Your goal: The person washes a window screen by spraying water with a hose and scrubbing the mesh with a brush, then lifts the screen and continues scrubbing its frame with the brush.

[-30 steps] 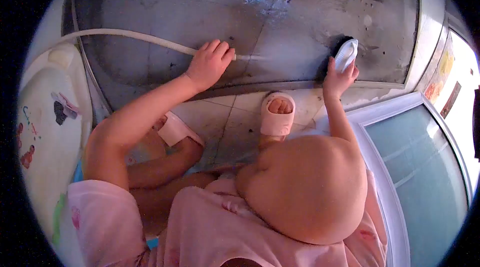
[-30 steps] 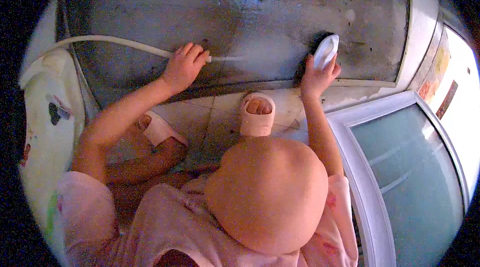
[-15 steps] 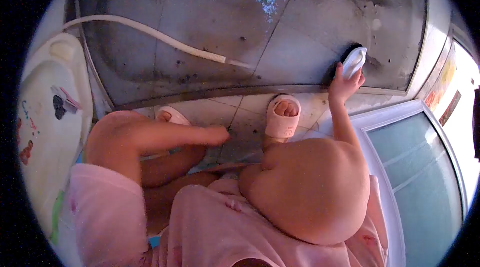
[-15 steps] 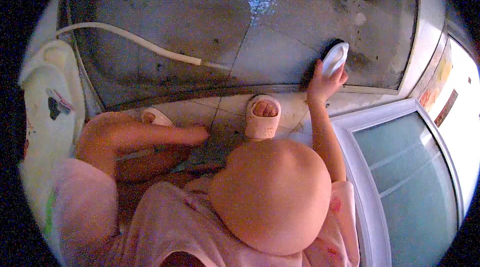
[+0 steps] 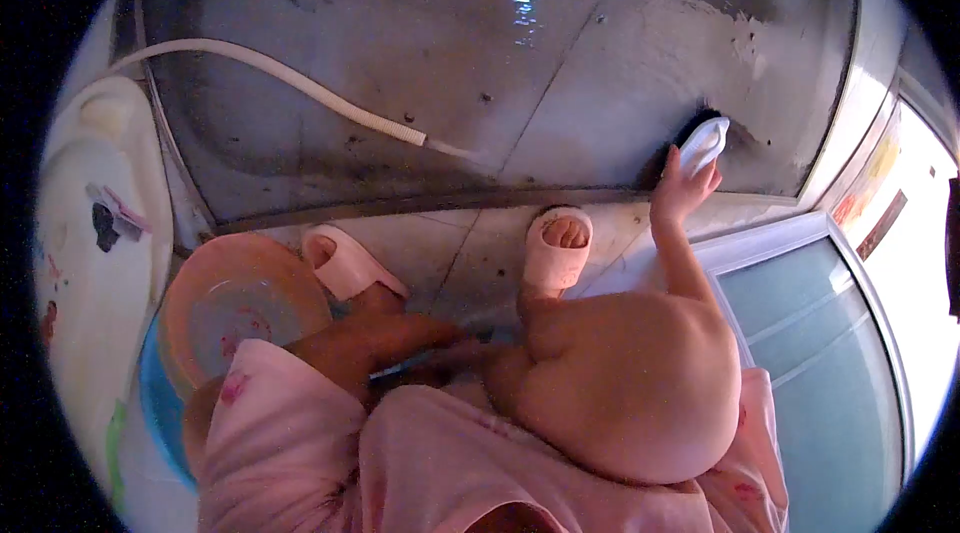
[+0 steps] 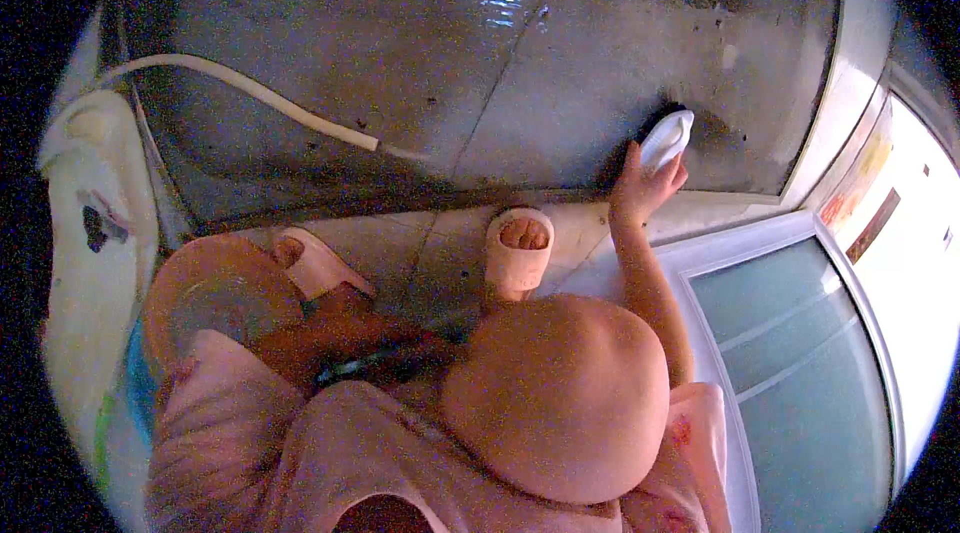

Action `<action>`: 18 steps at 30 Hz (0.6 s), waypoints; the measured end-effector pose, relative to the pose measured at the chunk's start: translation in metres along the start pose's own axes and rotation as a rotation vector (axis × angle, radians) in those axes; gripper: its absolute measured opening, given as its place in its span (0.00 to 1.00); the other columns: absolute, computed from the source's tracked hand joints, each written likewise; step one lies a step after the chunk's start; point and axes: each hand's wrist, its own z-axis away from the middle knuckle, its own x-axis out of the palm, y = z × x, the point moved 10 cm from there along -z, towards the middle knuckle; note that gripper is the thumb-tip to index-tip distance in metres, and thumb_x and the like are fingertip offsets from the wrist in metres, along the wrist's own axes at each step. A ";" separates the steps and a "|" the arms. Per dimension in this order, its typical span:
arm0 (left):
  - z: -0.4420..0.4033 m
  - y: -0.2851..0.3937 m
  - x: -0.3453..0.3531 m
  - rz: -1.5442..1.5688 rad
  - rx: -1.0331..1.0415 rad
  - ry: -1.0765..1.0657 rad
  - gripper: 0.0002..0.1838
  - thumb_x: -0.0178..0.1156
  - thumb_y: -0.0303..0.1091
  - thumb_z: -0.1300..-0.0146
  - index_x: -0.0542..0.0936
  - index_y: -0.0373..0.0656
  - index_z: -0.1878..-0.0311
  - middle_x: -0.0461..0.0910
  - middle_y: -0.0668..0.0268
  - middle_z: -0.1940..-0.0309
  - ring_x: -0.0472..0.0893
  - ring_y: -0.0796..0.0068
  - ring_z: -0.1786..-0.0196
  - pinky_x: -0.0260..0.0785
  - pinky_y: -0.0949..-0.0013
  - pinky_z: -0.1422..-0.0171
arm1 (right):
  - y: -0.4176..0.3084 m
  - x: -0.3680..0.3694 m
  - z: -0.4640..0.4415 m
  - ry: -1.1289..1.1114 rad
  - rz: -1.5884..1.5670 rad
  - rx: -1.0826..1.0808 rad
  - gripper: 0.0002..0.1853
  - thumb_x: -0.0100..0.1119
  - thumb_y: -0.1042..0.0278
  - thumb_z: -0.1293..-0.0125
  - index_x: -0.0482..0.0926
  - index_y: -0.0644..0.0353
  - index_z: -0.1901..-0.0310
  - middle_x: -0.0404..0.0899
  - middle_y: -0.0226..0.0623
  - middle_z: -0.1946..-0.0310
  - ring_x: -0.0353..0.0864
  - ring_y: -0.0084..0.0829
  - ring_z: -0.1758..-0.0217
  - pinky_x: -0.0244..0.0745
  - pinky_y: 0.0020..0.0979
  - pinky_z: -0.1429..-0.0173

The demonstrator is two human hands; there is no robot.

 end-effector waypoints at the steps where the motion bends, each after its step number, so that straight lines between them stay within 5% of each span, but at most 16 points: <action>1: 0.001 0.004 0.003 0.002 0.009 0.005 0.15 0.64 0.37 0.48 0.83 0.41 0.58 0.83 0.55 0.58 0.82 0.53 0.55 0.75 0.51 0.61 | 0.000 0.002 -0.001 -0.002 0.002 0.001 0.39 0.72 0.55 0.43 0.68 0.67 0.35 0.68 0.49 0.46 0.69 0.48 0.40 0.66 0.44 0.37; 5: 0.002 0.018 0.016 0.053 0.058 0.018 0.16 0.65 0.38 0.49 0.83 0.41 0.58 0.83 0.55 0.58 0.82 0.53 0.54 0.75 0.51 0.59 | 0.005 0.007 -0.003 -0.005 0.089 -0.132 0.39 0.72 0.53 0.43 0.68 0.68 0.36 0.69 0.49 0.48 0.69 0.48 0.42 0.66 0.45 0.39; 18: 0.003 0.036 0.024 0.075 0.135 0.056 0.20 0.69 0.41 0.51 0.84 0.41 0.56 0.84 0.54 0.58 0.82 0.52 0.53 0.75 0.50 0.56 | -0.002 0.006 -0.003 -0.025 0.028 -0.057 0.39 0.74 0.57 0.44 0.67 0.67 0.35 0.67 0.48 0.47 0.71 0.48 0.43 0.69 0.45 0.40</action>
